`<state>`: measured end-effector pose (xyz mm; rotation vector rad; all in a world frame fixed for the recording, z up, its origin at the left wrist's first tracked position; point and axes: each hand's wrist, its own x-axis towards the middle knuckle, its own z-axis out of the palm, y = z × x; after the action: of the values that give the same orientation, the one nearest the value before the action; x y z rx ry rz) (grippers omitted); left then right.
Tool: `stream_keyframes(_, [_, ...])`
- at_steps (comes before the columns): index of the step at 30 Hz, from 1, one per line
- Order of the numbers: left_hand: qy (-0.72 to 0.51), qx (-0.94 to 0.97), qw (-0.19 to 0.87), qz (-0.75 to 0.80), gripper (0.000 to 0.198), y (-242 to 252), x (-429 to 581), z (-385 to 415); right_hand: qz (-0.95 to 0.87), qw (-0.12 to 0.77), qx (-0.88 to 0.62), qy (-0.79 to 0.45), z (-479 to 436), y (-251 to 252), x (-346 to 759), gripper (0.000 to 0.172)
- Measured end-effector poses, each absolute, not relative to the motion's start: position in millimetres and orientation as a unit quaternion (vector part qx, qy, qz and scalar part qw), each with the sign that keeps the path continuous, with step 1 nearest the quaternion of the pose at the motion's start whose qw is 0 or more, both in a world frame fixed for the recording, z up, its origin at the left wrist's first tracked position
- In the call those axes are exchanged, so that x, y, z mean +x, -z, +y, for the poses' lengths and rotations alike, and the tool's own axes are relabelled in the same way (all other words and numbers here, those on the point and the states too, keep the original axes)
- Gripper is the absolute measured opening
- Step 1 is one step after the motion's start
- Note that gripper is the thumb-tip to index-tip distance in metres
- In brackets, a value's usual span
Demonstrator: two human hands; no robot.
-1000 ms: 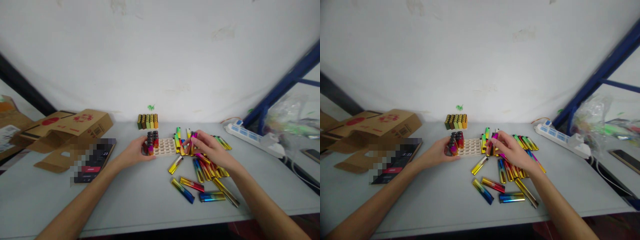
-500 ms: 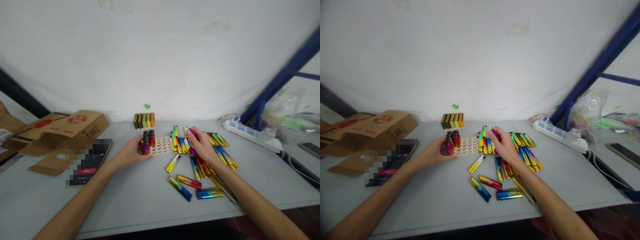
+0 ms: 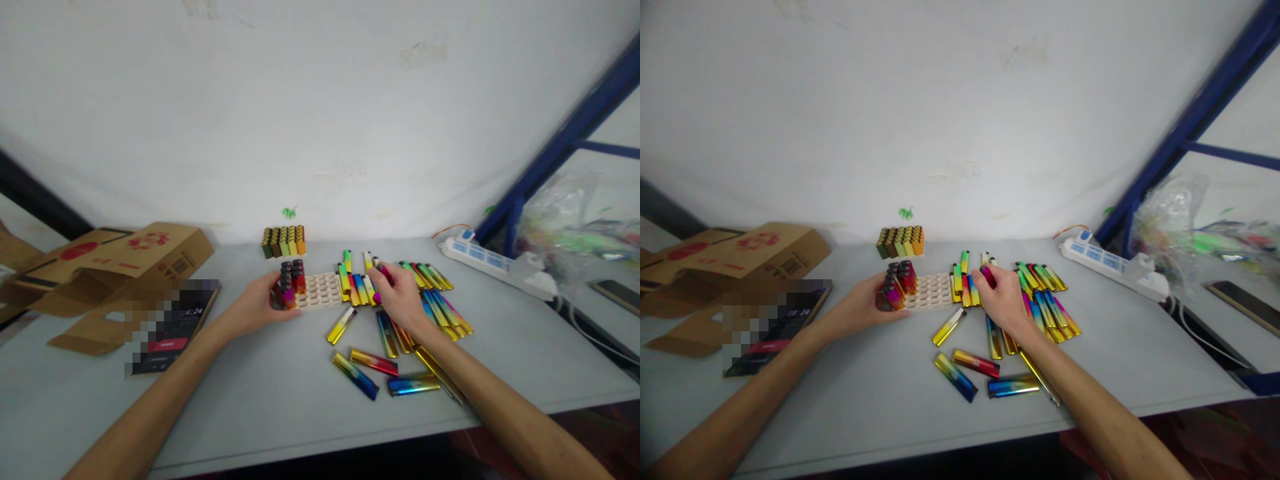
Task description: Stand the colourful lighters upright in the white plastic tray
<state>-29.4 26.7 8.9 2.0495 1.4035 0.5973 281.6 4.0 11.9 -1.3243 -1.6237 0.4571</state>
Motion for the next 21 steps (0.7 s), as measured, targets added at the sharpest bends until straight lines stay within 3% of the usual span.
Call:
stream_keyframes(12, [-0.236, 0.77, 0.289, 0.518, 0.055, -9, -29, 27, -0.684, 0.448, -0.541, -0.197, -1, -18, 278, 0.046])
stream_keyframes(17, [-0.243, 0.774, 0.282, 0.512, 0.053, -8, -29, 28, -0.702, 0.409, -0.527, -0.25, 2, -22, 277, 0.038])
stream_keyframes(21, [-0.24, 0.782, 0.275, 0.506, 0.055, -8, -30, 27, -0.735, 0.414, -0.434, -0.315, 12, -25, 269, 0.035])
